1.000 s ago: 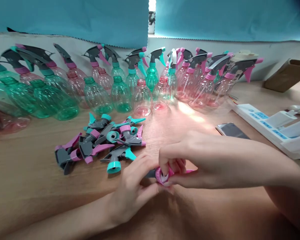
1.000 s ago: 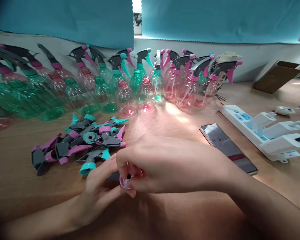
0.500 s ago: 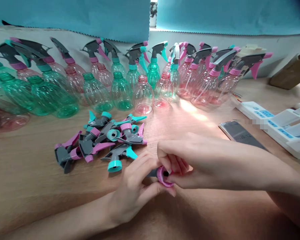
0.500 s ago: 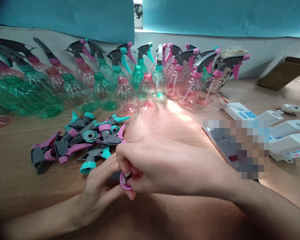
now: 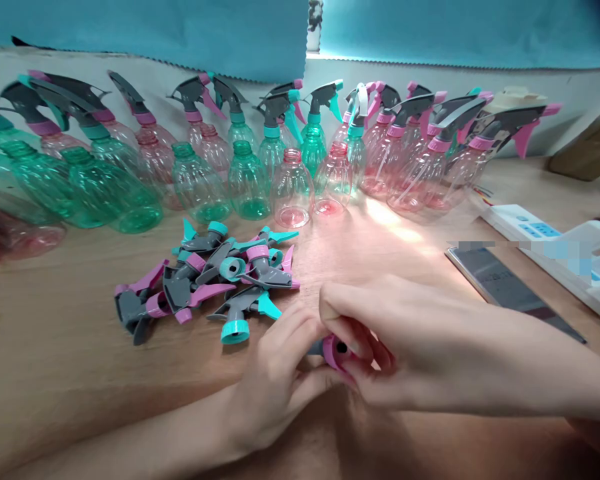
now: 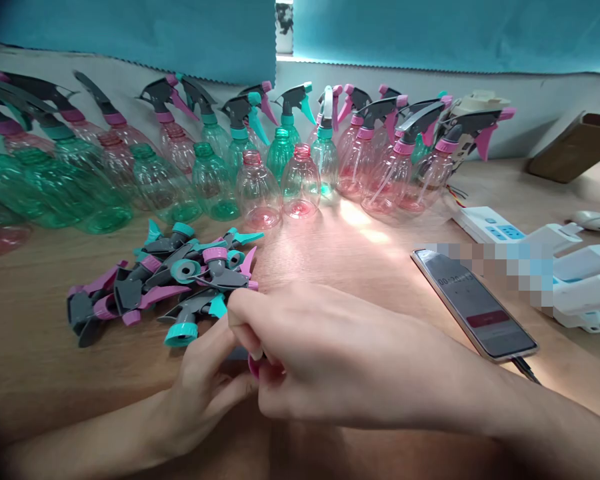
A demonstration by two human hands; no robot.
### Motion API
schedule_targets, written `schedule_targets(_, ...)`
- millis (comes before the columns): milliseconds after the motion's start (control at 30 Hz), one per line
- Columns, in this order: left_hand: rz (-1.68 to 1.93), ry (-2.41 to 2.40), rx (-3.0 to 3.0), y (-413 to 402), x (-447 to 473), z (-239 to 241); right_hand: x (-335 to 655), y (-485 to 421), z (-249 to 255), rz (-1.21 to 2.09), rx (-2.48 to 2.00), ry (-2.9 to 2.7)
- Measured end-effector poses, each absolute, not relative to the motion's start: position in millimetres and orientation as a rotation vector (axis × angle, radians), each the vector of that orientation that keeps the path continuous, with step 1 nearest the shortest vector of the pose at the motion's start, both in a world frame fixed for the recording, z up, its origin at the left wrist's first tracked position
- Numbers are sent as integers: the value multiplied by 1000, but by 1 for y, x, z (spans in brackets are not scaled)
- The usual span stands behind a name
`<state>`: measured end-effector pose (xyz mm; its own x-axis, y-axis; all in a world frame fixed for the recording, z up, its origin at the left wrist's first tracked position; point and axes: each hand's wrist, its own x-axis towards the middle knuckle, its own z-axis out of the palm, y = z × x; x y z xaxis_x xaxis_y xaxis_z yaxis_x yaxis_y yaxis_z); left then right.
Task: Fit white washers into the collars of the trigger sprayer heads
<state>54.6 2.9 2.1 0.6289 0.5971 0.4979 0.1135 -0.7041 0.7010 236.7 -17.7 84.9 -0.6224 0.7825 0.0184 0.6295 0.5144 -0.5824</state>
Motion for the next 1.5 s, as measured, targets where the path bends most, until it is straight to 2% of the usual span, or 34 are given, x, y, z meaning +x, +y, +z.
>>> schedule_targets(433, 979, 610, 2127, 3, 56, 1, 233, -14, 86, 652, -1298, -2477)
schedule_targets(967, 974, 607, 2229, 1, 55, 1, 217, -42, 76, -32, -1416, -2525)
schedule_targets(1500, 989, 687, 2182, 0, 55, -3, 215, -45, 81, -143, -1325, -2481)
